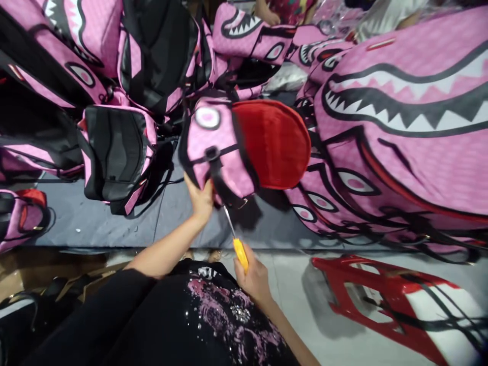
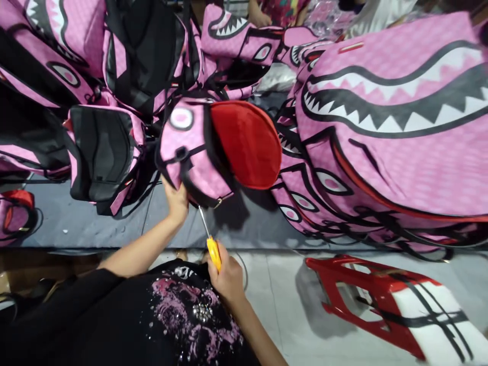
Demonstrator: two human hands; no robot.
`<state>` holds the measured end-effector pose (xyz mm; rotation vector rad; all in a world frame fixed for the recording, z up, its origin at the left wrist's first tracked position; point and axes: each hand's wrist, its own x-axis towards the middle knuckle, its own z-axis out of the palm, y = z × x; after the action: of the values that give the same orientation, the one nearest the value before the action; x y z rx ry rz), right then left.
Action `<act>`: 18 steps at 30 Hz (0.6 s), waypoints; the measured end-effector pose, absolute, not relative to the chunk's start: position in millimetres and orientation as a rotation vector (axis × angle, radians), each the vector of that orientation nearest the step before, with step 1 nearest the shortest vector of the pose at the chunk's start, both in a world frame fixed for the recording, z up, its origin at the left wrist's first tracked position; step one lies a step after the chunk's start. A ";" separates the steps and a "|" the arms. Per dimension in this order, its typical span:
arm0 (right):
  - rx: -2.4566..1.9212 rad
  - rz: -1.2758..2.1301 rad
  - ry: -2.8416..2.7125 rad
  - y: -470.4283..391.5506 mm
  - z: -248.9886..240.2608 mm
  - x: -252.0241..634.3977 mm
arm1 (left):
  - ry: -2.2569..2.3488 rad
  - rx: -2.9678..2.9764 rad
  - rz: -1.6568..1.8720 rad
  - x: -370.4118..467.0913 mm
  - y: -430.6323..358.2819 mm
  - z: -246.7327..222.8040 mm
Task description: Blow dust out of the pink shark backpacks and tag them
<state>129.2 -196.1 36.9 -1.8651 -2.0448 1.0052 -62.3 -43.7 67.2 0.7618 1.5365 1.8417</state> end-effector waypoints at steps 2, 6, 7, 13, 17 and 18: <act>-1.931 1.130 -2.137 -196.9 32.7 141.8 | 1.691 0.752 1.629 -65.3 -80.7 36.4; -2.181 1.323 -2.141 -205.4 25.2 180.5 | 1.727 0.880 0.880 -84.0 -170.6 -7.2; -2.229 1.376 -2.098 -207.6 26.3 191.4 | 1.721 0.947 0.794 -92.2 -188.2 -8.1; -2.187 1.589 -1.951 -212.7 46.8 227.3 | 1.696 2.074 0.348 -128.0 -164.2 3.1; -2.077 1.449 -1.781 -215.2 48.7 216.8 | 1.678 2.140 0.244 -117.3 -77.2 18.6; -2.042 1.385 -1.707 -215.7 47.8 212.5 | 1.775 2.103 0.343 -114.8 -58.1 29.8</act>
<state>212.5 -215.7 47.8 -2.0424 -1.7073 1.3854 -114.8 -58.1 29.8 2.1032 1.7746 0.3426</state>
